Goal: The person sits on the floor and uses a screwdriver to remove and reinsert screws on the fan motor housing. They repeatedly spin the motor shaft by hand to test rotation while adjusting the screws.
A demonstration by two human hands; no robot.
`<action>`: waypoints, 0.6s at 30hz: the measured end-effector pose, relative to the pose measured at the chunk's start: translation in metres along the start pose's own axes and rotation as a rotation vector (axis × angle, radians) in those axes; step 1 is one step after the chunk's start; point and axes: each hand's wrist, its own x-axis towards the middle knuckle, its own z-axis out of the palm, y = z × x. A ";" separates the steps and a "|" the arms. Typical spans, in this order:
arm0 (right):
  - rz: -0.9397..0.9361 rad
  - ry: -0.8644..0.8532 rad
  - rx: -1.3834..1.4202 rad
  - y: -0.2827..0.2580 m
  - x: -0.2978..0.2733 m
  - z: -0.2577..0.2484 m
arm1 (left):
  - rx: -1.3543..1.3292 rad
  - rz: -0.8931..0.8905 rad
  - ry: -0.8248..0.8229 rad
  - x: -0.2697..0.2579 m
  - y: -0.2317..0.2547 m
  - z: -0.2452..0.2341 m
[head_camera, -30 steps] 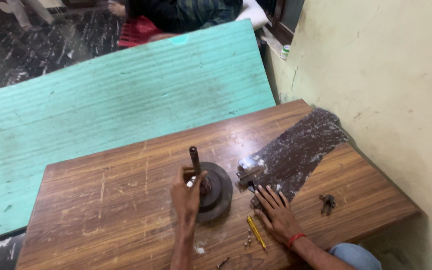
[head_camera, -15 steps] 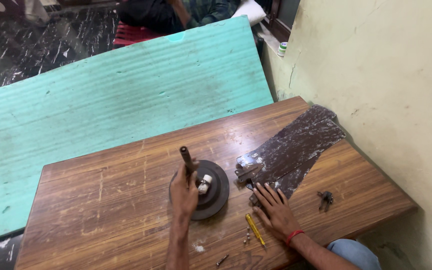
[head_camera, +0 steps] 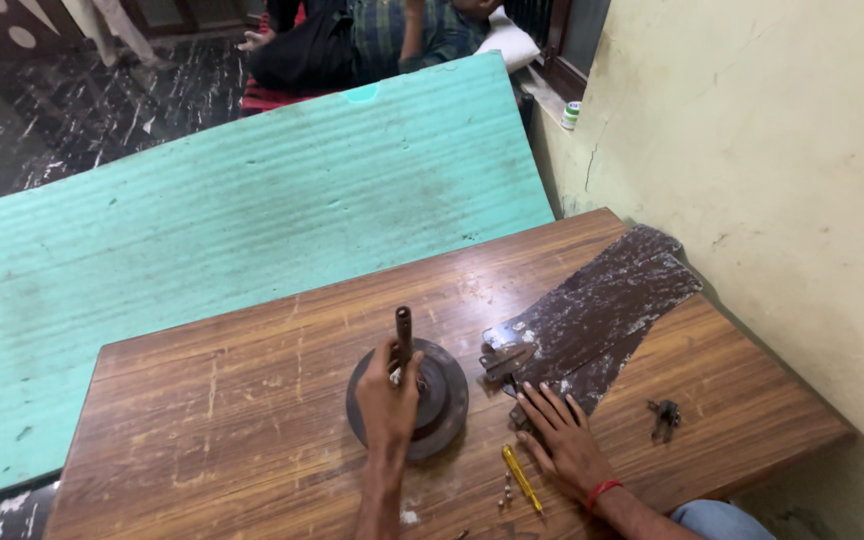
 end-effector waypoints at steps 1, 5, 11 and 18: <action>-0.026 0.021 -0.018 0.000 0.002 -0.001 | 0.022 -0.037 -0.014 -0.001 -0.002 0.000; -0.042 0.045 -0.025 0.000 -0.003 0.000 | 0.032 -0.113 -0.071 -0.005 -0.013 0.005; -0.021 0.014 -0.010 0.001 0.001 0.000 | -0.012 0.010 -0.099 0.002 -0.024 0.003; -0.012 -0.015 -0.023 0.002 0.003 0.003 | 0.225 -0.103 -0.148 0.005 -0.018 -0.006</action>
